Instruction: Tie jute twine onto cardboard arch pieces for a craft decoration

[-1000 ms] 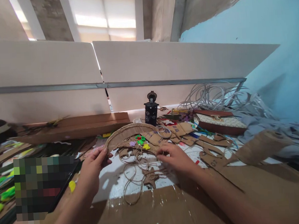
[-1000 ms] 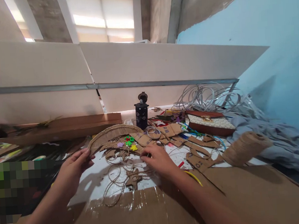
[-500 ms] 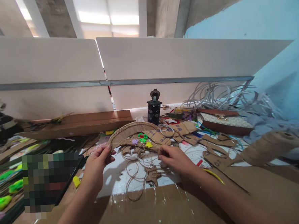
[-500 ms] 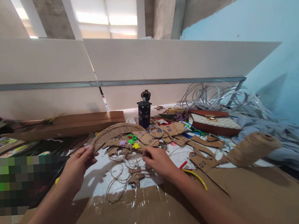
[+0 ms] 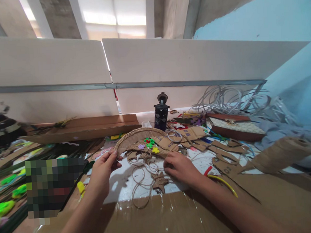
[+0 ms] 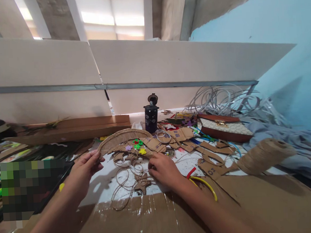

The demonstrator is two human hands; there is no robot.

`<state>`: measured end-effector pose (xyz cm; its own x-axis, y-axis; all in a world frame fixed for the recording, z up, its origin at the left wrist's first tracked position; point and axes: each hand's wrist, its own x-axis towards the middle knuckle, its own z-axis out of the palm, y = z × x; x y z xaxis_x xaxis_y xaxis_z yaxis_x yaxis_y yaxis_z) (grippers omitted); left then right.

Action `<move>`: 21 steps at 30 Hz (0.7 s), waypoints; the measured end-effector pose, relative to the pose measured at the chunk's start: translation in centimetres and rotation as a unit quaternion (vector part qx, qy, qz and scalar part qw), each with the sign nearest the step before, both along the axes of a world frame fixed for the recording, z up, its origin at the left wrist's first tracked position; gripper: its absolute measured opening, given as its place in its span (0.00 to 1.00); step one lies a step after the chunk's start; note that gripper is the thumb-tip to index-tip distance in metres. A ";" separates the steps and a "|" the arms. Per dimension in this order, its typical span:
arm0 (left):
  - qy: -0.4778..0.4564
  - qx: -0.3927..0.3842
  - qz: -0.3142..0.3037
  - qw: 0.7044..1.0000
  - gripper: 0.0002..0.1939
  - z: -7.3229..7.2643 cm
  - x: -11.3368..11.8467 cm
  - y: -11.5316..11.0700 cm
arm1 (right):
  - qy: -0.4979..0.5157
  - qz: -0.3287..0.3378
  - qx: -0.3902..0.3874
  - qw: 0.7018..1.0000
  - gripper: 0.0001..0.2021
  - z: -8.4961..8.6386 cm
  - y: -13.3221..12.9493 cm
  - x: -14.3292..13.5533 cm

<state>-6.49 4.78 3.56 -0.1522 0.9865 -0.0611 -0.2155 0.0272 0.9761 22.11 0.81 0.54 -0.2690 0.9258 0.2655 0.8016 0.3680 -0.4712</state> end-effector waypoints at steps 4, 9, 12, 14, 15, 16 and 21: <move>-0.015 -0.002 -0.007 1.000 0.24 0.0 -0.1 -0.1 | 0.033 -0.025 -0.010 0.999 0.05 0.6 -0.1 0.0; -0.060 -0.019 -0.022 0.998 0.22 -0.2 0.4 -0.5 | 0.176 -0.035 -0.055 0.982 0.04 2.3 -0.6 0.2; -0.105 -0.041 -0.063 0.992 0.18 -1.2 1.9 -0.6 | 0.205 -0.016 -0.035 0.978 0.03 3.0 -1.2 -0.5; -0.148 -0.058 -0.083 0.984 0.15 -2.1 3.4 -0.7 | 0.191 0.002 -0.012 0.981 0.03 3.3 -1.6 -1.4; -0.169 -0.074 -0.099 0.978 0.14 -2.4 4.2 -0.9 | 0.179 0.010 -0.002 0.984 0.03 3.5 -1.8 -2.0; -0.183 -0.091 -0.120 0.972 0.15 -2.7 4.9 -1.2 | 0.167 0.010 0.009 0.986 0.04 3.6 -1.9 -2.5; -0.163 -0.100 -0.179 0.965 0.18 -2.4 6.1 -3.7 | 0.131 0.006 0.024 0.991 0.04 3.5 -2.1 -4.1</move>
<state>-0.35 1.07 1.21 0.2556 0.9355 -0.2438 -0.4515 0.3385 0.8256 17.98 -1.29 4.02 -0.1970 0.9077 0.3706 0.6497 0.4039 -0.6440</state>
